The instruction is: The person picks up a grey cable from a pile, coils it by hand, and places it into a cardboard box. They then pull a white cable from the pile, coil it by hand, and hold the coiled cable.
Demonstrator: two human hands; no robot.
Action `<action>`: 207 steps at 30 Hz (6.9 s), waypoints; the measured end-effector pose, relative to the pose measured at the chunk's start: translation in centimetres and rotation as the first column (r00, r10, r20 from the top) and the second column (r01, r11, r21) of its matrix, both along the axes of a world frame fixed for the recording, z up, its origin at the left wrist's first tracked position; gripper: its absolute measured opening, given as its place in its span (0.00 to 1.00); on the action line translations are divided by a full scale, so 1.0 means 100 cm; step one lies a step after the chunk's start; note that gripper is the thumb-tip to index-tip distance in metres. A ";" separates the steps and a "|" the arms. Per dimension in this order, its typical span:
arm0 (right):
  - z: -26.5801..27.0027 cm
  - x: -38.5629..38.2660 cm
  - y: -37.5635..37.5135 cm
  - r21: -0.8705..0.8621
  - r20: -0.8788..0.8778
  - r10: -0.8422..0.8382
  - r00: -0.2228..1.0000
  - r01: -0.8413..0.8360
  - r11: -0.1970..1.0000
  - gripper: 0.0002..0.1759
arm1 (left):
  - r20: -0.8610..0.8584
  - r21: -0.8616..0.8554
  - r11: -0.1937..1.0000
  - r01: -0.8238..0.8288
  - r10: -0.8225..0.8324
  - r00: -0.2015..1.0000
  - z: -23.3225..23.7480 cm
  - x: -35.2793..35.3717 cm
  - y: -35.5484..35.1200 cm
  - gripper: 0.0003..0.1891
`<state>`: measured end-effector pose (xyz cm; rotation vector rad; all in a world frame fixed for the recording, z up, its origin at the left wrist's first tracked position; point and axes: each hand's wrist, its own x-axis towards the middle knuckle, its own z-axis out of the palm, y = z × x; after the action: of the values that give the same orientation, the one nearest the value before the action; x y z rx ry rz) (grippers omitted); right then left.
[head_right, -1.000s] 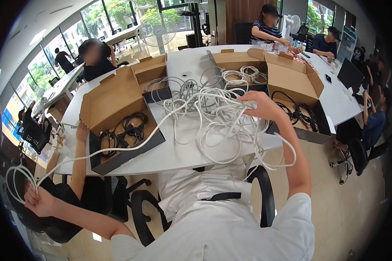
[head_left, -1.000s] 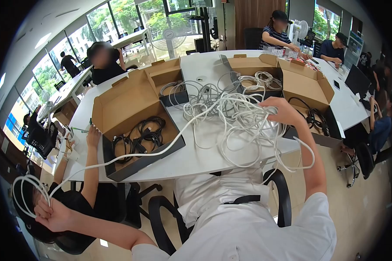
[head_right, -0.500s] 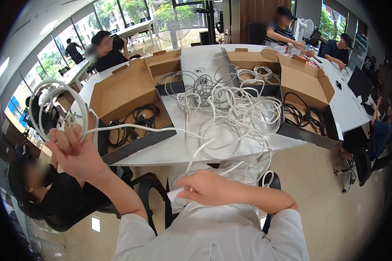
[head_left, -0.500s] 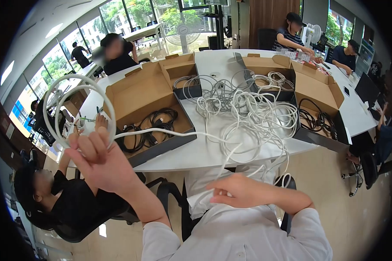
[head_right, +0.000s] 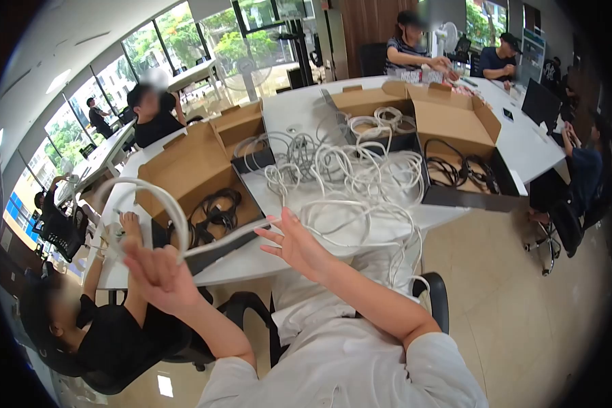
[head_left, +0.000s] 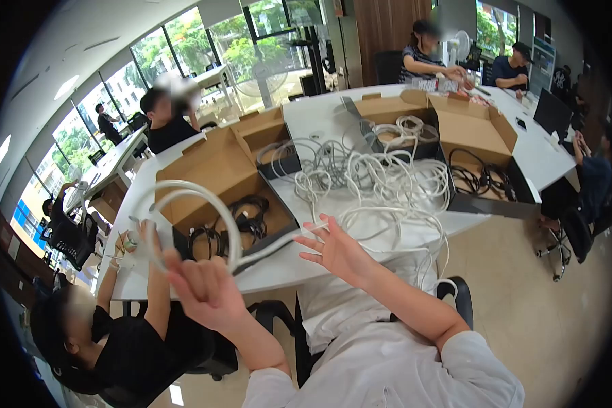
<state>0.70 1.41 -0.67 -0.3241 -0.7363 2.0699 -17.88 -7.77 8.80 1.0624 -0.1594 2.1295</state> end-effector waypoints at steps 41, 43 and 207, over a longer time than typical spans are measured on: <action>0.038 0.002 0.013 0.888 0.425 -0.559 0.712 -0.206 0.412 0.34 | 0.076 -0.461 0.552 0.695 -0.756 0.651 -0.091 0.023 0.026 0.10; 0.035 0.000 0.018 0.891 0.419 -0.553 0.721 -0.210 0.401 0.35 | 0.066 -0.446 0.535 0.717 -0.780 0.623 -0.087 0.021 0.028 0.08; 0.027 0.139 -0.049 0.860 0.499 -0.309 0.809 -0.420 0.290 0.07 | 0.007 -0.310 0.853 0.419 -0.439 0.899 -0.054 0.044 0.039 0.09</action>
<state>14.62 -3.50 1.99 -0.2077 -2.2948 1.1220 -13.44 -3.84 3.38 0.8187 -0.0300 1.6475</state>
